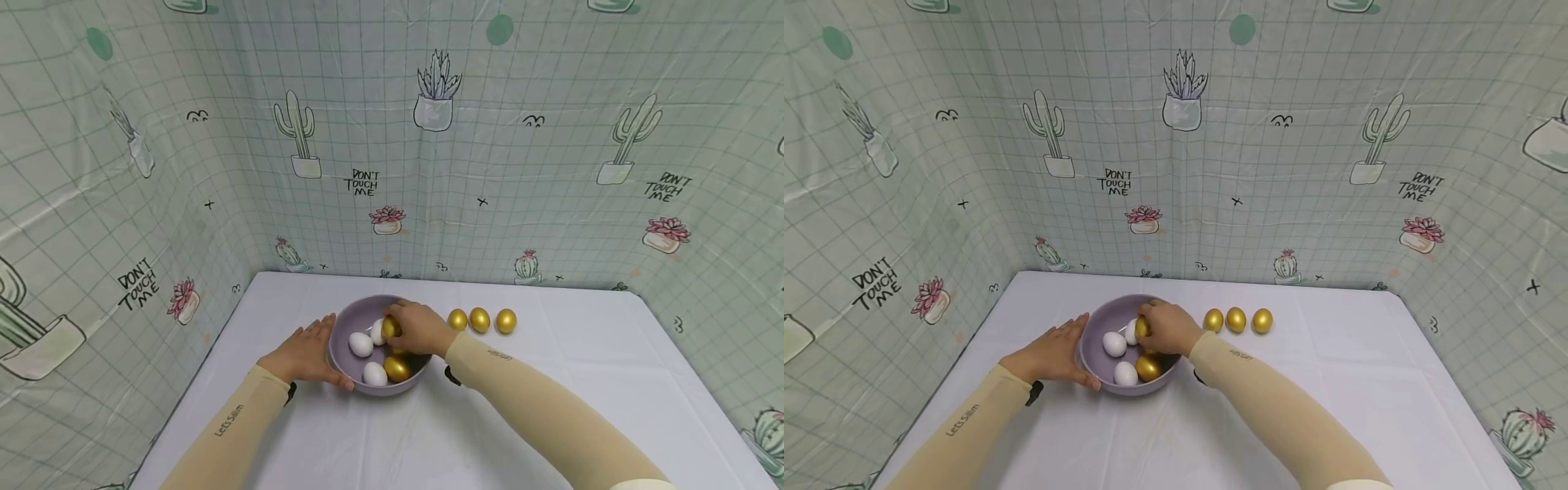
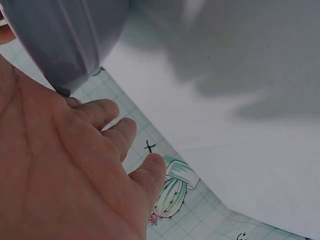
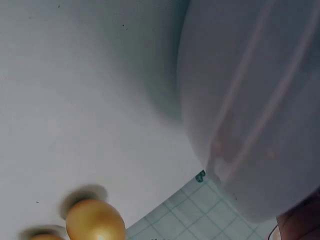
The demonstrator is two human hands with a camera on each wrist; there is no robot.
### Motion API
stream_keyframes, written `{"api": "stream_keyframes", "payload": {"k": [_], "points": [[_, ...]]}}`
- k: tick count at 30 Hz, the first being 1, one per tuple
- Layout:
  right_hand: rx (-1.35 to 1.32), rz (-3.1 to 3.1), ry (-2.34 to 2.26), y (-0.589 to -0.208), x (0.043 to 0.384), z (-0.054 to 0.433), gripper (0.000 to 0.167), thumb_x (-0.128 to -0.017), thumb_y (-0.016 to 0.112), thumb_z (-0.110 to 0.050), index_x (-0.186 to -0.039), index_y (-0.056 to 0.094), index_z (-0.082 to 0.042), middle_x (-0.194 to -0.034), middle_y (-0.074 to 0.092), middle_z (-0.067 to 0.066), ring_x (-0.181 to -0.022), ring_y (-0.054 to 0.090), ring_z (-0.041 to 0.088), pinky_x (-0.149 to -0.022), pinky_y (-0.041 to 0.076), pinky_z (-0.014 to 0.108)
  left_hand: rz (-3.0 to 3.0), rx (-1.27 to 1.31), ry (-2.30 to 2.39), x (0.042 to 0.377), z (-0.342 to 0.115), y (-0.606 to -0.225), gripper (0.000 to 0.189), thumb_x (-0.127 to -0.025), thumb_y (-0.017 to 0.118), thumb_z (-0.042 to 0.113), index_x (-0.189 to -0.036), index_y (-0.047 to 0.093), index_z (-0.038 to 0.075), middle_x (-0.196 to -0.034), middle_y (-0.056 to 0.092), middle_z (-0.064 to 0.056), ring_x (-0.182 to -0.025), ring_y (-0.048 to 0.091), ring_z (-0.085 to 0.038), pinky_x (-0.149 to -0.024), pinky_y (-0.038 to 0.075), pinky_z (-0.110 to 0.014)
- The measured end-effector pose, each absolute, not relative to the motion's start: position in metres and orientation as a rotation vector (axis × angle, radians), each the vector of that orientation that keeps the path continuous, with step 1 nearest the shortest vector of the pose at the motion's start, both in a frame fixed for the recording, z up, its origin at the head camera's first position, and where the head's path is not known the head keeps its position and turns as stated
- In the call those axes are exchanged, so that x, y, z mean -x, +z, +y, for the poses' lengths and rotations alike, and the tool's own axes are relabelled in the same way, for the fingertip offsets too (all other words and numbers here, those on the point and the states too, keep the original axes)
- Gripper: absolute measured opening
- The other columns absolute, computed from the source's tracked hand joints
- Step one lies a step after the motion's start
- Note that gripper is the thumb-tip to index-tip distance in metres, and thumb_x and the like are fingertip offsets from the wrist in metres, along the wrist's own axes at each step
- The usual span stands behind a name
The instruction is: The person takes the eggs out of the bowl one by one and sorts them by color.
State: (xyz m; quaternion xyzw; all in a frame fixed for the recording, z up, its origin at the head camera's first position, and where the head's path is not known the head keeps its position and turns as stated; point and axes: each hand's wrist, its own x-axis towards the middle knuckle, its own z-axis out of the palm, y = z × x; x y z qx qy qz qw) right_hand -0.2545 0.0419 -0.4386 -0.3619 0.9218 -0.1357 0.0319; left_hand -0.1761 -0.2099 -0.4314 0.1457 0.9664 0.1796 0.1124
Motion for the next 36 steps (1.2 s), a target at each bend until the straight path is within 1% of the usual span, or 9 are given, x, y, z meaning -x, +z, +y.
{"api": "stream_keyframes", "payload": {"k": [2, 5, 12, 19, 25, 33, 36], "points": [[1.127, 2.841, -0.424, -0.435, 0.254, 0.044, 0.05, -0.087, 0.077, -0.027, -0.13, 0.061, -0.007, -0.126, 0.062, 0.01, -0.105, 0.062, 0.022, -0.093, 0.05, 0.038, 2.837, -0.426, 0.53, 0.176, -0.21, -0.431, 0.142, -0.057, 0.086, 0.069, -0.154, 0.018, -0.009, -0.158, 0.025, -0.027, -0.144, 0.025, -0.045, -0.113, 0.021, -0.062], [1.145, 2.84, -0.444, -0.431, 0.253, 0.049, 0.051, -0.087, 0.077, -0.027, -0.131, 0.061, -0.008, -0.127, 0.062, 0.01, -0.104, 0.062, 0.021, -0.093, 0.05, 0.037, 2.833, -0.42, 0.529, 0.175, -0.209, -0.431, 0.141, -0.058, 0.086, 0.068, -0.155, 0.018, -0.009, -0.158, 0.025, -0.027, -0.144, 0.025, -0.045, -0.113, 0.021, -0.062], [1.198, 2.842, -0.513, -0.426, 0.252, 0.059, 0.049, -0.085, 0.079, -0.027, -0.128, 0.063, -0.009, -0.121, 0.062, 0.007, -0.096, 0.062, 0.02, -0.087, 0.052, 0.038, 2.833, -0.421, 0.526, 0.177, -0.21, -0.432, 0.142, -0.057, 0.086, 0.068, -0.155, 0.018, -0.009, -0.158, 0.025, -0.027, -0.144, 0.025, -0.044, -0.113, 0.021, -0.062], [1.24, 2.845, -0.537, -0.419, 0.251, 0.07, 0.051, -0.086, 0.079, -0.029, -0.129, 0.063, -0.007, -0.124, 0.061, 0.008, -0.1, 0.062, 0.022, -0.088, 0.052, 0.039, 2.833, -0.412, 0.517, 0.177, -0.21, -0.434, 0.143, -0.057, 0.085, 0.07, -0.155, 0.017, -0.009, -0.158, 0.025, -0.027, -0.144, 0.025, -0.044, -0.113, 0.021, -0.062], [1.265, 2.85, -0.569, -0.413, 0.252, 0.081, 0.051, -0.085, 0.078, -0.025, -0.13, 0.063, -0.007, -0.127, 0.061, 0.008, -0.106, 0.062, 0.023, -0.092, 0.051, 0.04, 2.832, -0.409, 0.51, 0.177, -0.21, -0.434, 0.142, -0.057, 0.085, 0.069, -0.155, 0.017, -0.009, -0.158, 0.024, -0.027, -0.144, 0.025, -0.044, -0.114, 0.02, -0.062], [1.264, 2.86, -0.622, -0.407, 0.251, 0.098, 0.046, -0.084, 0.078, -0.021, -0.127, 0.064, -0.01, -0.126, 0.061, 0.005, -0.101, 0.062, 0.019, -0.088, 0.052, 0.037, 2.833, -0.417, 0.512, 0.177, -0.21, -0.434, 0.142, -0.057, 0.085, 0.07, -0.155, 0.017, -0.009, -0.158, 0.024, -0.027, -0.144, 0.025, -0.045, -0.113, 0.02, -0.062], [1.272, 2.861, -0.623, -0.405, 0.251, 0.103, 0.046, -0.084, 0.078, -0.022, -0.126, 0.064, -0.01, -0.125, 0.061, 0.004, -0.101, 0.062, 0.018, -0.089, 0.051, 0.037, 2.834, -0.417, 0.506, 0.177, -0.21, -0.434, 0.143, -0.057, 0.085, 0.07, -0.155, 0.017, -0.009, -0.158, 0.024, -0.027, -0.144, 0.025, -0.044, -0.114, 0.021, -0.062]]}}
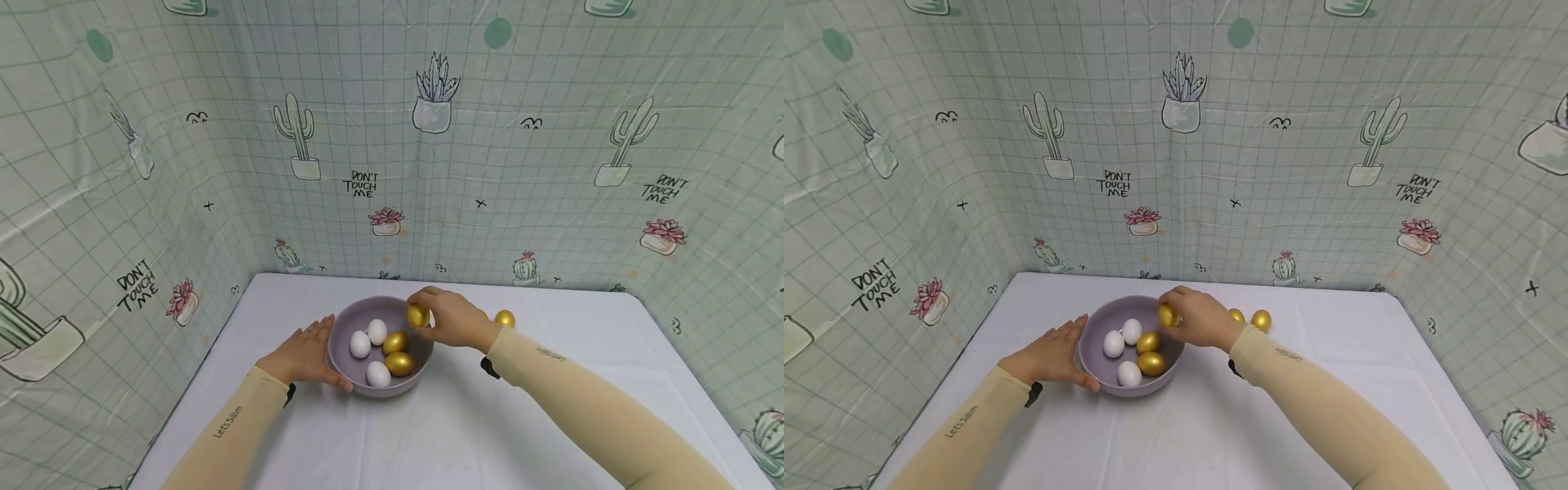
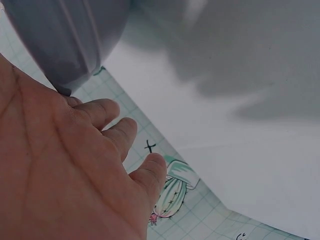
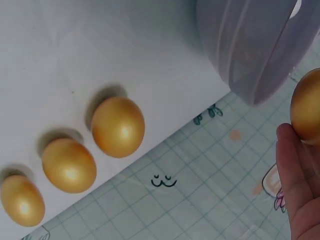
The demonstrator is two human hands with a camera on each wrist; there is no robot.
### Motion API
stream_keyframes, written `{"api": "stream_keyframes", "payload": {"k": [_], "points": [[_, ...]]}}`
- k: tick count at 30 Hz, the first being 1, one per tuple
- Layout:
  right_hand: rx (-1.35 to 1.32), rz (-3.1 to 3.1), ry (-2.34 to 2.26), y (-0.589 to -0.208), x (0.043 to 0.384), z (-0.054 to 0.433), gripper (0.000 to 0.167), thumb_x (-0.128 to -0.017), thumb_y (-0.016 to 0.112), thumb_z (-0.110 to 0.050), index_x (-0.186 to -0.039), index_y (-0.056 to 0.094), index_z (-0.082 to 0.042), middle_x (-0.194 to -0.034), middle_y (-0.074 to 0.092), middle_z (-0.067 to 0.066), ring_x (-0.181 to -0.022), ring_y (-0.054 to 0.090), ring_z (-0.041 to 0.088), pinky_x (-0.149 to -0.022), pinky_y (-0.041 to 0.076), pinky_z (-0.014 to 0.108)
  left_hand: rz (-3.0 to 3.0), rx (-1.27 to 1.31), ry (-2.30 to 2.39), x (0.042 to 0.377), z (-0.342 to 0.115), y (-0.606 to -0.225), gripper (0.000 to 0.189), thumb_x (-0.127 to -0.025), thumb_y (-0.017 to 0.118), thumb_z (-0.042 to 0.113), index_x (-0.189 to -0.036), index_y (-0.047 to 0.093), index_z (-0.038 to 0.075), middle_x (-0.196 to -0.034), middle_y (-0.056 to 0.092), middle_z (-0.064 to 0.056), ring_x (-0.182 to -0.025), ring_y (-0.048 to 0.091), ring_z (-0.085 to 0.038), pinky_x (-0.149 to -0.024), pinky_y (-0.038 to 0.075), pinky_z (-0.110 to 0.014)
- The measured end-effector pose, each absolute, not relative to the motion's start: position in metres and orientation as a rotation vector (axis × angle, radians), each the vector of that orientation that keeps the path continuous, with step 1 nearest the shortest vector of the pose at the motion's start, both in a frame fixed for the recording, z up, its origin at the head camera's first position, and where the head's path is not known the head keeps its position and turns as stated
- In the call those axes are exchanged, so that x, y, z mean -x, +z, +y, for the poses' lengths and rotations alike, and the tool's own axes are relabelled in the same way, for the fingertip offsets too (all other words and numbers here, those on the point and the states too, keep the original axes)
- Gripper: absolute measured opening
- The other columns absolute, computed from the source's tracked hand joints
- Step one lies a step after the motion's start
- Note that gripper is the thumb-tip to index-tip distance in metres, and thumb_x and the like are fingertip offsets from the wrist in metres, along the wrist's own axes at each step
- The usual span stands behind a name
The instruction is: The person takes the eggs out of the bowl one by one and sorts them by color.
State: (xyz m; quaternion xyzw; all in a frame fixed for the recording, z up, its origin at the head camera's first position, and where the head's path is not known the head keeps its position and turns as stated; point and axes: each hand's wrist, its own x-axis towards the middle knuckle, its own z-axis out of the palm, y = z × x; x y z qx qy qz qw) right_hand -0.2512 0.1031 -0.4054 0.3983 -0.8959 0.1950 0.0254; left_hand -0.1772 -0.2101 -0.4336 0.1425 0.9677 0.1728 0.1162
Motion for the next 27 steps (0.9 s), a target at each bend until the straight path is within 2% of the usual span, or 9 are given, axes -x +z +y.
{"api": "stream_keyframes", "payload": {"k": [5, 15, 27], "points": [[-1.216, -2.764, 0.588, -0.405, 0.253, 0.114, 0.047, -0.083, 0.079, -0.023, -0.126, 0.065, -0.01, -0.123, 0.061, 0.001, -0.102, 0.061, 0.017, -0.091, 0.051, 0.035, 2.838, -0.415, 0.503, 0.177, -0.21, -0.434, 0.143, -0.057, 0.085, 0.07, -0.155, 0.017, -0.009, -0.158, 0.024, -0.027, -0.144, 0.025, -0.044, -0.114, 0.021, -0.061], [-1.195, -2.708, 0.591, -0.405, 0.253, 0.146, 0.048, -0.08, 0.08, -0.018, -0.125, 0.064, -0.009, -0.119, 0.062, 0.003, -0.098, 0.062, 0.019, -0.086, 0.053, 0.039, 2.836, -0.416, 0.526, 0.176, -0.21, -0.432, 0.142, -0.058, 0.086, 0.068, -0.155, 0.017, -0.009, -0.157, 0.025, -0.029, -0.144, 0.025, -0.045, -0.113, 0.02, -0.062], [-1.105, -2.747, 0.568, -0.409, 0.26, 0.191, 0.048, -0.079, 0.079, -0.016, -0.124, 0.065, -0.005, -0.116, 0.063, 0.004, -0.096, 0.062, 0.021, -0.085, 0.052, 0.04, 2.838, -0.419, 0.512, 0.178, -0.212, -0.437, 0.144, -0.057, 0.084, 0.072, -0.155, 0.016, -0.009, -0.158, 0.025, -0.028, -0.144, 0.025, -0.044, -0.114, 0.02, -0.061]]}}
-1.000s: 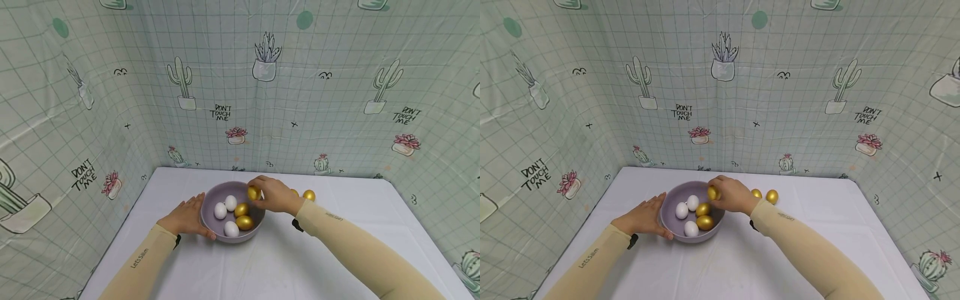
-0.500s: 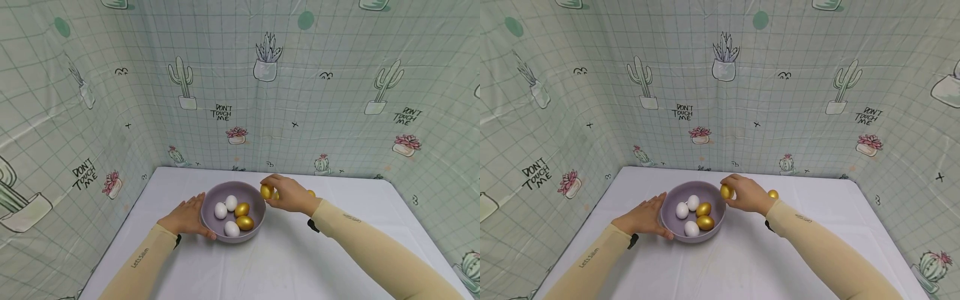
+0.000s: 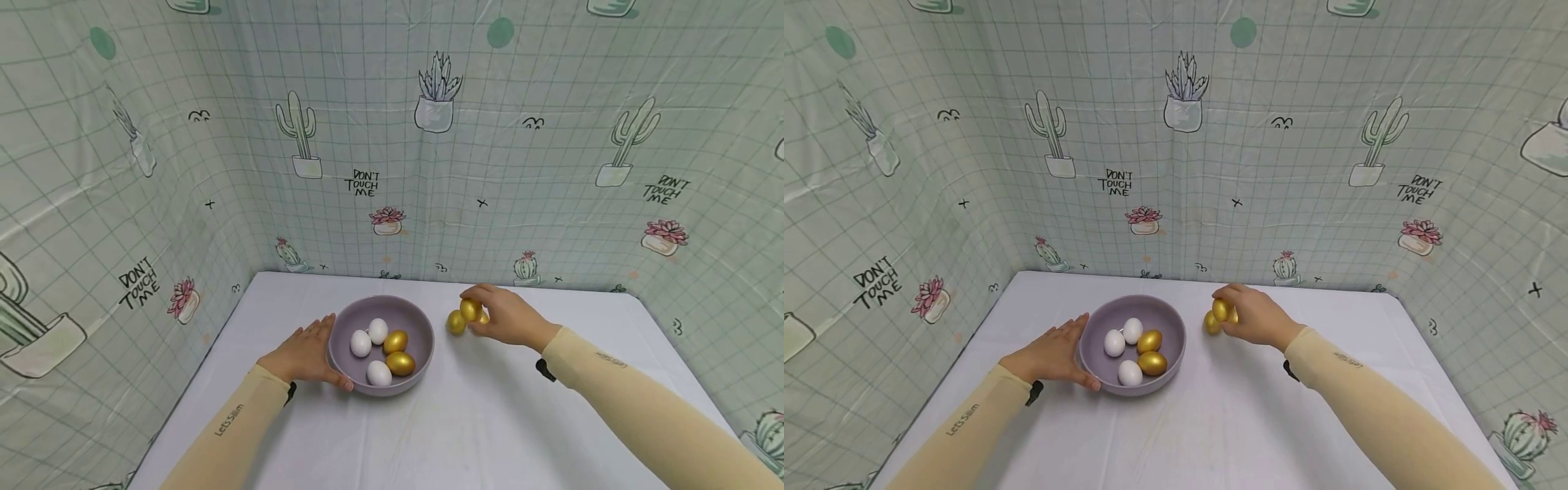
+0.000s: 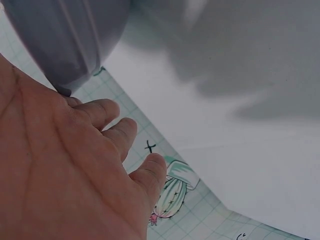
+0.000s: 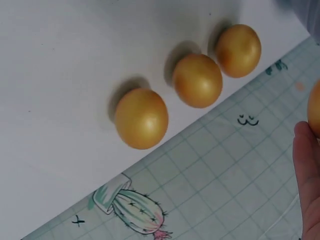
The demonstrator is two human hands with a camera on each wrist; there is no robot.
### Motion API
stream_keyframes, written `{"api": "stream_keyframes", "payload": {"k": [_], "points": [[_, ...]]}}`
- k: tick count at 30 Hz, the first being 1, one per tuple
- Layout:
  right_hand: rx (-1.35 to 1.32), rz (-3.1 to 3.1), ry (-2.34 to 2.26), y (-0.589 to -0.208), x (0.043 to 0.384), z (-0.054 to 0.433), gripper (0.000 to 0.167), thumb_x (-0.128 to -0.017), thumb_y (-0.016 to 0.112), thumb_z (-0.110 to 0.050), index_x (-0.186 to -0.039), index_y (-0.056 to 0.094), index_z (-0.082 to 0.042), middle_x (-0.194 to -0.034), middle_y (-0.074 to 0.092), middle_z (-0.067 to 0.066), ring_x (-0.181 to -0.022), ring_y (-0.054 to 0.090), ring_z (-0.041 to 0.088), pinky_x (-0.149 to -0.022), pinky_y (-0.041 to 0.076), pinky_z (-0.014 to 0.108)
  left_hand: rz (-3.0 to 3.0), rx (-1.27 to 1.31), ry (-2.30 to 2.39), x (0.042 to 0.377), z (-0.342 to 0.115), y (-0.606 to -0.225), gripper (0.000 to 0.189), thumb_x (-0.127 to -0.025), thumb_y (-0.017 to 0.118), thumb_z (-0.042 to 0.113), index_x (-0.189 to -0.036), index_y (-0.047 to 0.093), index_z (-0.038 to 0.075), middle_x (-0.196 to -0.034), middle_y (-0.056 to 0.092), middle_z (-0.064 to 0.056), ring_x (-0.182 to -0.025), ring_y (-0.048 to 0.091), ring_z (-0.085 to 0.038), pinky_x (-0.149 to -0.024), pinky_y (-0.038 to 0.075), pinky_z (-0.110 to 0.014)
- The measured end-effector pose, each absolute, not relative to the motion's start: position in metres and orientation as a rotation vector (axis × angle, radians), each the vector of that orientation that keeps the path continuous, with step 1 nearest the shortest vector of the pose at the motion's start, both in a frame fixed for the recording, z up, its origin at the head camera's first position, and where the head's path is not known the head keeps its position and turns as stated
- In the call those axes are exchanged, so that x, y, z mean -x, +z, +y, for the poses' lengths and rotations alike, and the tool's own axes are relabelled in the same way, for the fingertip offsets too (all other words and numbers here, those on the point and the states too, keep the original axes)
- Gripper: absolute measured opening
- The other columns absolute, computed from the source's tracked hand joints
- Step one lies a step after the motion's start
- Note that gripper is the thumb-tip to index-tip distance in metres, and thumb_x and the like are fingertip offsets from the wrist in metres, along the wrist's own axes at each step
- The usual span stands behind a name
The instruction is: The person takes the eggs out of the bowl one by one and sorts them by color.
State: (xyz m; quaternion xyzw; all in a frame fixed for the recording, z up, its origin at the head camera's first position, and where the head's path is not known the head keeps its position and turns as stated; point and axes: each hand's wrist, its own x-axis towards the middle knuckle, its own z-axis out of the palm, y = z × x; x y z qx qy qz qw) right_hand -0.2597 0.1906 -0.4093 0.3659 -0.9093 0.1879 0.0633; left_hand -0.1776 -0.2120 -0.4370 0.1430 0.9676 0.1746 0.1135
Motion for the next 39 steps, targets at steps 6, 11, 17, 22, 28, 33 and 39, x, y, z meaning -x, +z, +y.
{"api": "stream_keyframes", "payload": {"k": [6, 11, 17, 22, 28, 33, 39], "points": [[-1.061, -2.778, 0.573, -0.412, 0.265, 0.21, 0.048, -0.079, 0.08, -0.015, -0.124, 0.064, -0.004, -0.117, 0.063, 0.006, -0.094, 0.061, 0.02, -0.082, 0.053, 0.039, 2.832, -0.403, 0.519, 0.177, -0.211, -0.435, 0.144, -0.056, 0.085, 0.071, -0.155, 0.016, -0.008, -0.158, 0.025, -0.027, -0.145, 0.024, -0.044, -0.115, 0.02, -0.06], [-1.009, -2.812, 0.569, -0.414, 0.268, 0.223, 0.049, -0.08, 0.078, -0.012, -0.125, 0.063, -0.003, -0.121, 0.062, 0.01, -0.097, 0.061, 0.023, -0.084, 0.052, 0.044, 2.832, -0.404, 0.537, 0.177, -0.211, -0.435, 0.143, -0.056, 0.086, 0.069, -0.155, 0.017, -0.008, -0.158, 0.024, -0.027, -0.144, 0.024, -0.044, -0.114, 0.02, -0.061], [-0.947, -2.834, 0.552, -0.418, 0.271, 0.237, 0.05, -0.078, 0.079, -0.012, -0.124, 0.063, -0.004, -0.12, 0.062, 0.01, -0.096, 0.06, 0.024, -0.084, 0.051, 0.044, 2.836, -0.412, 0.539, 0.177, -0.211, -0.435, 0.143, -0.056, 0.086, 0.069, -0.155, 0.018, -0.008, -0.158, 0.025, -0.026, -0.144, 0.025, -0.044, -0.113, 0.021, -0.062], [-0.921, -2.841, 0.556, -0.421, 0.274, 0.245, 0.05, -0.078, 0.08, -0.013, -0.124, 0.063, -0.003, -0.116, 0.062, 0.008, -0.092, 0.06, 0.023, -0.08, 0.052, 0.043, 2.842, -0.415, 0.538, 0.178, -0.211, -0.436, 0.143, -0.055, 0.086, 0.07, -0.155, 0.018, -0.008, -0.158, 0.026, -0.026, -0.144, 0.026, -0.044, -0.113, 0.021, -0.062], [-0.898, -2.864, 0.548, -0.427, 0.279, 0.255, 0.05, -0.079, 0.081, -0.013, -0.124, 0.062, -0.002, -0.111, 0.063, 0.008, -0.092, 0.06, 0.026, -0.078, 0.052, 0.042, 2.847, -0.42, 0.536, 0.178, -0.211, -0.436, 0.143, -0.055, 0.086, 0.069, -0.155, 0.019, -0.008, -0.158, 0.026, -0.026, -0.144, 0.026, -0.044, -0.113, 0.022, -0.063], [-0.861, -2.883, 0.528, -0.435, 0.283, 0.265, 0.051, -0.079, 0.082, -0.015, -0.124, 0.062, -0.001, -0.11, 0.064, 0.008, -0.091, 0.061, 0.025, -0.079, 0.053, 0.043, 2.848, -0.424, 0.544, 0.177, -0.211, -0.436, 0.142, -0.056, 0.087, 0.069, -0.155, 0.02, -0.007, -0.158, 0.026, -0.025, -0.144, 0.026, -0.044, -0.112, 0.022, -0.063], [-0.832, -2.886, 0.522, -0.442, 0.284, 0.276, 0.05, -0.079, 0.081, -0.014, -0.123, 0.062, 0.001, -0.113, 0.064, 0.012, -0.091, 0.061, 0.026, -0.08, 0.053, 0.044, 2.843, -0.425, 0.531, 0.177, -0.211, -0.436, 0.142, -0.057, 0.086, 0.069, -0.155, 0.019, -0.007, -0.159, 0.025, -0.025, -0.144, 0.025, -0.044, -0.113, 0.021, -0.063]]}}
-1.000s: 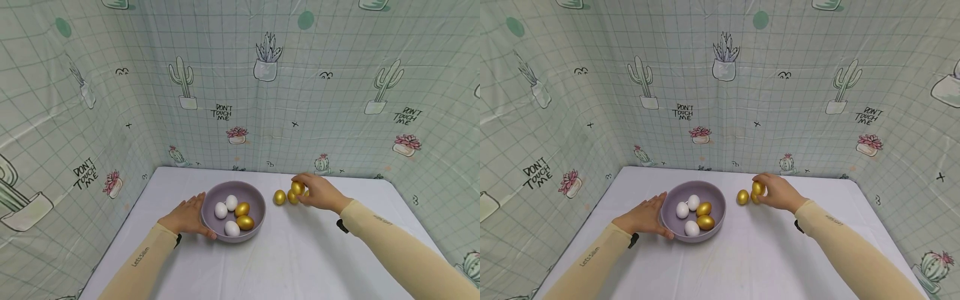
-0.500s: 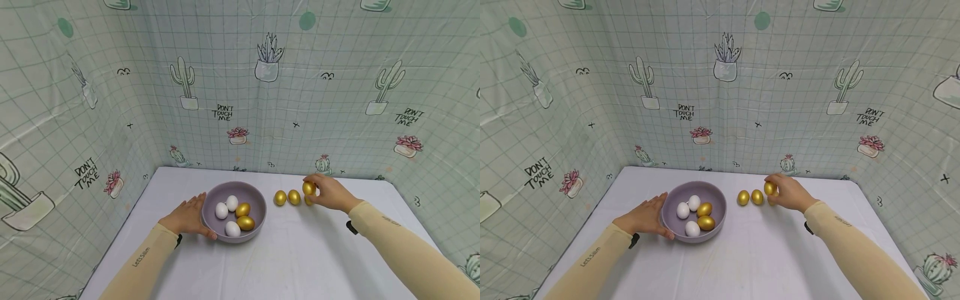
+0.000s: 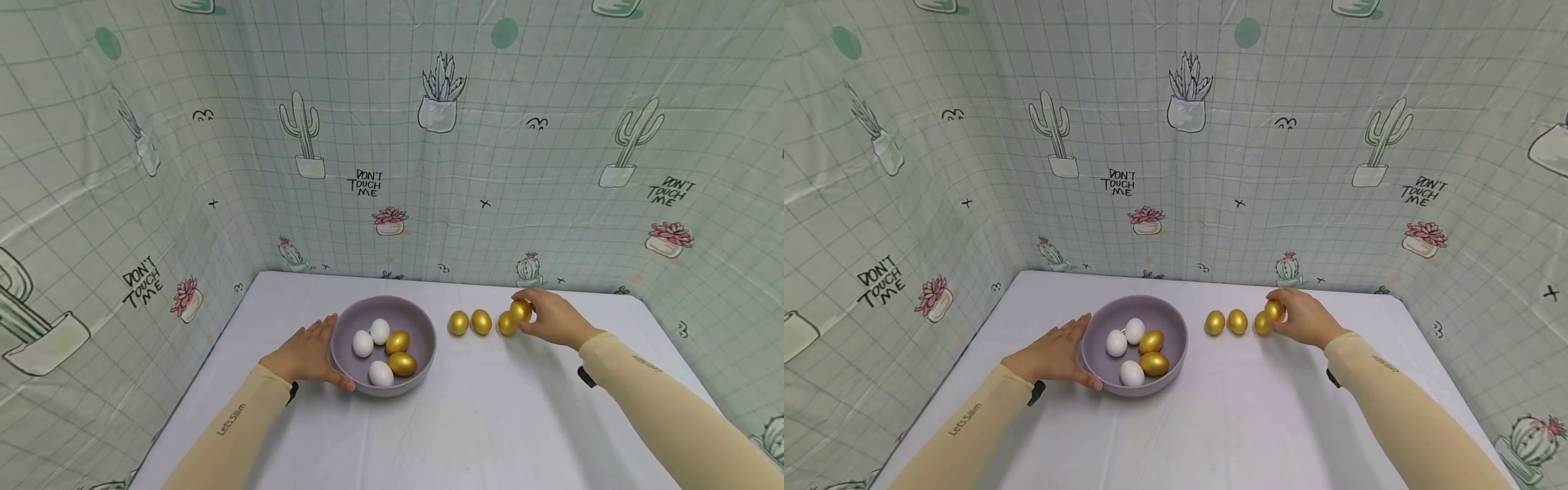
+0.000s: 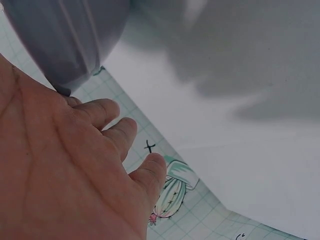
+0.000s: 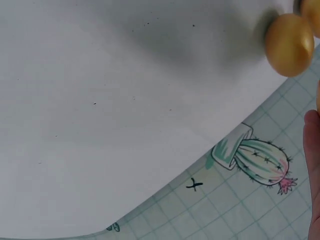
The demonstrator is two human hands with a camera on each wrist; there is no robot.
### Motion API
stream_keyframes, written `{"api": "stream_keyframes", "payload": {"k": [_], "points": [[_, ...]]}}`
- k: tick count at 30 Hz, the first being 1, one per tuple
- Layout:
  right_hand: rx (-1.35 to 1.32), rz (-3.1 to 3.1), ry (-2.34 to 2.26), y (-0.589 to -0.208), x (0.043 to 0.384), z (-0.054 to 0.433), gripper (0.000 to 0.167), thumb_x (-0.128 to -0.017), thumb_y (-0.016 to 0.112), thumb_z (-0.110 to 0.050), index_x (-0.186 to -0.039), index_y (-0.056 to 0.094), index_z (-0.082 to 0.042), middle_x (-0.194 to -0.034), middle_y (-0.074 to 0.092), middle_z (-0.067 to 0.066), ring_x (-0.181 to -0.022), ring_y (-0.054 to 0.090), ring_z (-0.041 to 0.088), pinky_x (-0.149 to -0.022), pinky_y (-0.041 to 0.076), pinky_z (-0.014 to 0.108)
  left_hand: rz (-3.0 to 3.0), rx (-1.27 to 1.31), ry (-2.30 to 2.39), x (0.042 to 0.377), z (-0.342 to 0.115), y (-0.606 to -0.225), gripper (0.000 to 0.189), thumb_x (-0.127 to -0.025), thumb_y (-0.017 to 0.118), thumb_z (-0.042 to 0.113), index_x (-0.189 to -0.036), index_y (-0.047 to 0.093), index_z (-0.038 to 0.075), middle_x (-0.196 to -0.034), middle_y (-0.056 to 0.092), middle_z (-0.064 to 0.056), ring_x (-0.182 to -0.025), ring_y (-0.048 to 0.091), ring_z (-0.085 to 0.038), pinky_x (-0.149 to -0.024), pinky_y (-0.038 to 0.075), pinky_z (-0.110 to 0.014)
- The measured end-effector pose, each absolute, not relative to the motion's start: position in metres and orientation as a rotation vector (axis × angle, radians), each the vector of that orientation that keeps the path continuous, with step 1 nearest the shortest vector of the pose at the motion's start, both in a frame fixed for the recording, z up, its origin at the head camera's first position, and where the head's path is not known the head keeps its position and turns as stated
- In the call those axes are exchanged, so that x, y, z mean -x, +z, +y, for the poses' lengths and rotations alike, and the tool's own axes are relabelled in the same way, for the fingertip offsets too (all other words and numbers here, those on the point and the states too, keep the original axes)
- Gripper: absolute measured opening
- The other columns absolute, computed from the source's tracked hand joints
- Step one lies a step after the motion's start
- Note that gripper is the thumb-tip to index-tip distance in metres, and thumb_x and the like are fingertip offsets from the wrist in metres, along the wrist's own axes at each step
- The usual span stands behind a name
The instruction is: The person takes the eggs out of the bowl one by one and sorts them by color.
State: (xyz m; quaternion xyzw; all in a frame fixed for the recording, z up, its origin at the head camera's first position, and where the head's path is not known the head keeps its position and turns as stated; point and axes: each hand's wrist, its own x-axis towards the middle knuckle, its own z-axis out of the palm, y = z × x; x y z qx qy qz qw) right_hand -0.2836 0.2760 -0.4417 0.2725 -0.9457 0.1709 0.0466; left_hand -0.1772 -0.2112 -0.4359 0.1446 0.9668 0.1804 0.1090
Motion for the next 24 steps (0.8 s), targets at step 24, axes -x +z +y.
{"api": "stream_keyframes", "payload": {"k": [24], "points": [[-0.626, -3.052, 0.519, -0.466, 0.288, 0.296, 0.051, -0.081, 0.076, -0.013, -0.125, 0.06, 0.006, -0.124, 0.06, 0.027, -0.11, 0.058, 0.042, -0.096, 0.045, 0.059, 2.85, -0.416, 0.54, 0.179, -0.211, -0.438, 0.142, -0.056, 0.086, 0.069, -0.155, 0.019, -0.007, -0.159, 0.025, -0.024, -0.145, 0.025, -0.043, -0.113, 0.021, -0.062]]}}
